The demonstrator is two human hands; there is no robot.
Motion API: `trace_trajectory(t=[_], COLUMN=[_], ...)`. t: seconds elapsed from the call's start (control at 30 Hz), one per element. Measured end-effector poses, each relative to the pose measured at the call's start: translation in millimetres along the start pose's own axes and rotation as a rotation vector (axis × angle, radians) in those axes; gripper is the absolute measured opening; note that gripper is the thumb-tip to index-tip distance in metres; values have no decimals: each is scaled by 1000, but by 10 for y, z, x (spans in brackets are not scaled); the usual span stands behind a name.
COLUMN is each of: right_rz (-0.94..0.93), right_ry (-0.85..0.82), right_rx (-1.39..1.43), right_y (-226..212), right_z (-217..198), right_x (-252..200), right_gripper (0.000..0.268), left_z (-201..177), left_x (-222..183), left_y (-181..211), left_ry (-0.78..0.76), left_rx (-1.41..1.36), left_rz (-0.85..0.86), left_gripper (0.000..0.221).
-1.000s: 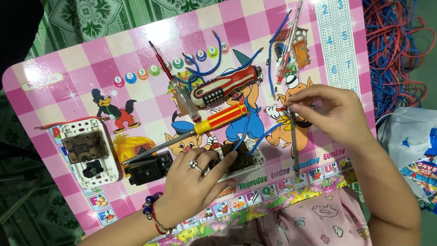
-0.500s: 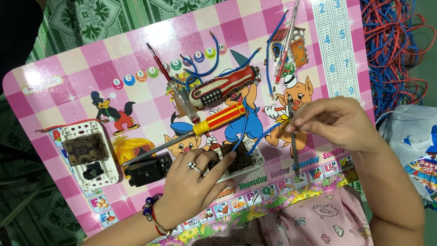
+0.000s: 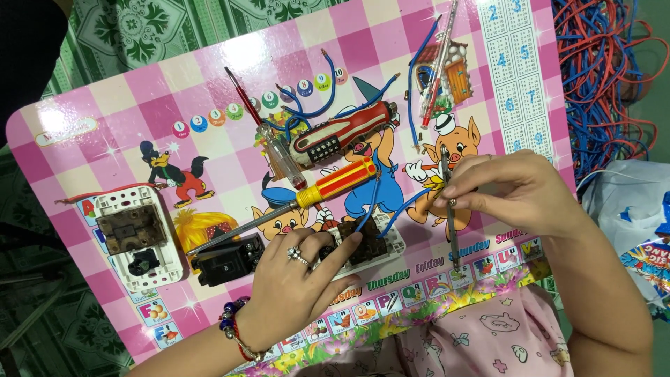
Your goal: The person strips the insulation from a blue electrical wire using pliers and inserts the exposed end into a terminal on a white electrical switch. They then use a screwdriver to tighten the terminal screw to secure the wire connection.
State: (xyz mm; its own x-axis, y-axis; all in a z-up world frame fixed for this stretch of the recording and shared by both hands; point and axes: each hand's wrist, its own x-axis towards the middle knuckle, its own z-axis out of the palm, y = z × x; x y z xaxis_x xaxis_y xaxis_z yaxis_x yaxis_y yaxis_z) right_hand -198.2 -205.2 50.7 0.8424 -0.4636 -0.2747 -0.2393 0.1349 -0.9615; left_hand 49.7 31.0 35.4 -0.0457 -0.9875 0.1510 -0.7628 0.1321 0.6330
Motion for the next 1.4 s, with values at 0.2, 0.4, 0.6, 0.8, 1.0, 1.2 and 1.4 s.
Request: trace_trajectory(t=[0.2,0.4,0.6,0.8,1.0,1.2,1.4], right_rz=[-35,49,-185,-507,-479,-355,-441], right_ry=[58,254,231,158,162,344,199], right_rx=[-75,-244,-853,-1137,-1177,-1030,-1311], right_y=[161,213,99,297,255,34,215], right_z=[-131,-105,159,284,254,-218,-205], right_x=[-28,-4,423,767,756,610,806], right_gripper=[22,19,15,13,20,16,20], left_z=[92,112,104,99,63,131,108], left_x=[-78,-108,-112,-110,-93,-134,-86], left_y=[8,150,113,108,113,78,83], left_ry=[-16,-59,-63,-54,-65,-58,-42], left_rx=[31,30,-10,-29,-43,-21,-45], left_rz=[31,80,78,75,77,90,81], left_gripper=[58,48,48,46,46,49,48])
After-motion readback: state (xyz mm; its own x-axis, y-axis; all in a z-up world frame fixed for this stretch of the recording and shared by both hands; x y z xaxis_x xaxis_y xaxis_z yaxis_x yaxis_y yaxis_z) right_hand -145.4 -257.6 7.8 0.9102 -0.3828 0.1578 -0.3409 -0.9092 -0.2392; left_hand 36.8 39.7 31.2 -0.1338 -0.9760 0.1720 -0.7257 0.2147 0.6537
